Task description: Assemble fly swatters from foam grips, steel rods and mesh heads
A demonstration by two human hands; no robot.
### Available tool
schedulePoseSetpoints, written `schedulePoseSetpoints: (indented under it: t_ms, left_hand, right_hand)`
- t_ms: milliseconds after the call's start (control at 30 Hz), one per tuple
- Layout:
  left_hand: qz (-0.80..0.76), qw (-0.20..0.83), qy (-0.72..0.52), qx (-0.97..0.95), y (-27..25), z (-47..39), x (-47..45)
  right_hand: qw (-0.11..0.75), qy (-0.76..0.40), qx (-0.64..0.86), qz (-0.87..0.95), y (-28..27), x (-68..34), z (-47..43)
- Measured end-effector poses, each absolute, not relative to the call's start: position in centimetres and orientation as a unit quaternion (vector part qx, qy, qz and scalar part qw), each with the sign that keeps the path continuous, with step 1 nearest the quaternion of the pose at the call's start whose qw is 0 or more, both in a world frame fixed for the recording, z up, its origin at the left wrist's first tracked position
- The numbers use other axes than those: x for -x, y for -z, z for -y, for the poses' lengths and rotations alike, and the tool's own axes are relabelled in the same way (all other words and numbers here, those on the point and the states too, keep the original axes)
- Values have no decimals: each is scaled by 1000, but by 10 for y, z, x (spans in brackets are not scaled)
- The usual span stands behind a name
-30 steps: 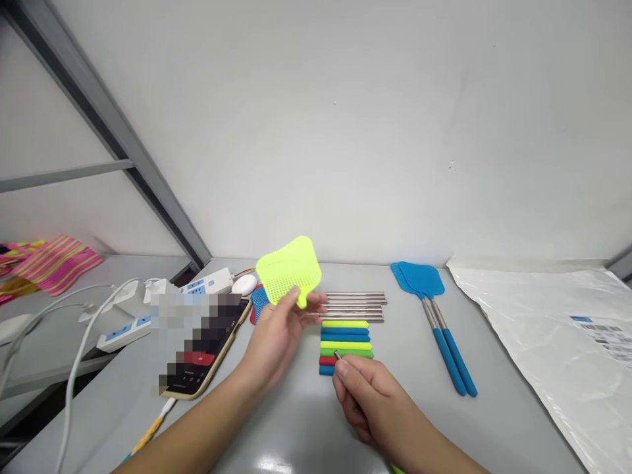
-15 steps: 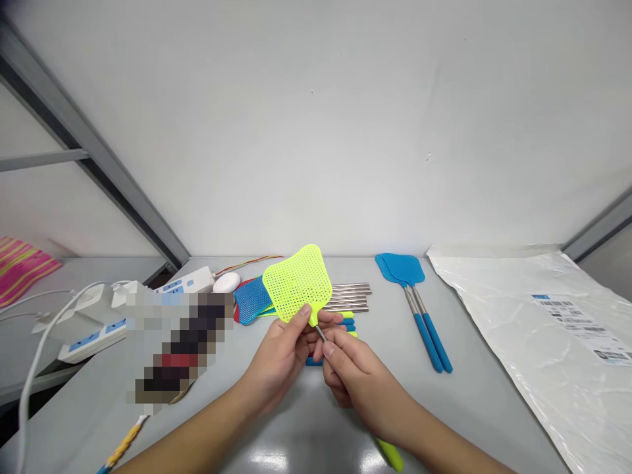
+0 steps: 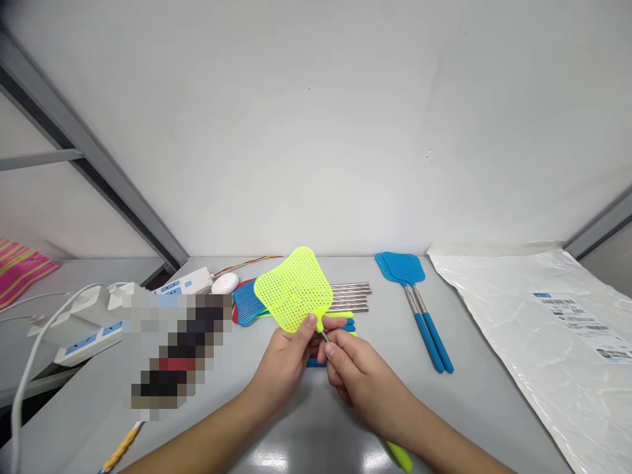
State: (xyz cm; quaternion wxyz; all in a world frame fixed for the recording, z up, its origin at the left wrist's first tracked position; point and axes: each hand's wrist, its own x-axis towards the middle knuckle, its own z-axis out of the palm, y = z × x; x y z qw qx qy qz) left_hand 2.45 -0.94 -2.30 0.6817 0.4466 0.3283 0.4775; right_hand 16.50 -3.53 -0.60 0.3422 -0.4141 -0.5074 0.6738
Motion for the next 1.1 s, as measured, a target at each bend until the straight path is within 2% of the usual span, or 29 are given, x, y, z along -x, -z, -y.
schedulePoseSetpoints:
  t_ms: [167, 367, 533, 633, 833, 1100]
  left_hand:
    - [-330, 641, -486, -494, 26, 12, -28]
    - [-338, 673, -482, -448, 21, 7, -25]
    - [-337, 652, -553, -395, 8, -1, -15]
    - [-332, 652, -563, -384, 6, -2, -14]
    - [-331, 661, -547, -393, 13, 1, -18]
    - [-331, 643, -477, -499, 6, 13, -19]
  right_hand:
    - [345, -676, 416, 502, 9, -167, 32]
    - [320, -695, 361, 534, 3, -173, 26]
    - [262, -689, 398, 546, 1, -174, 29]
    - [268, -678, 430, 532, 3, -173, 32]
    - [267, -629, 470, 558, 3, -172, 37]
    - [291, -671, 436, 525, -1, -173, 33]
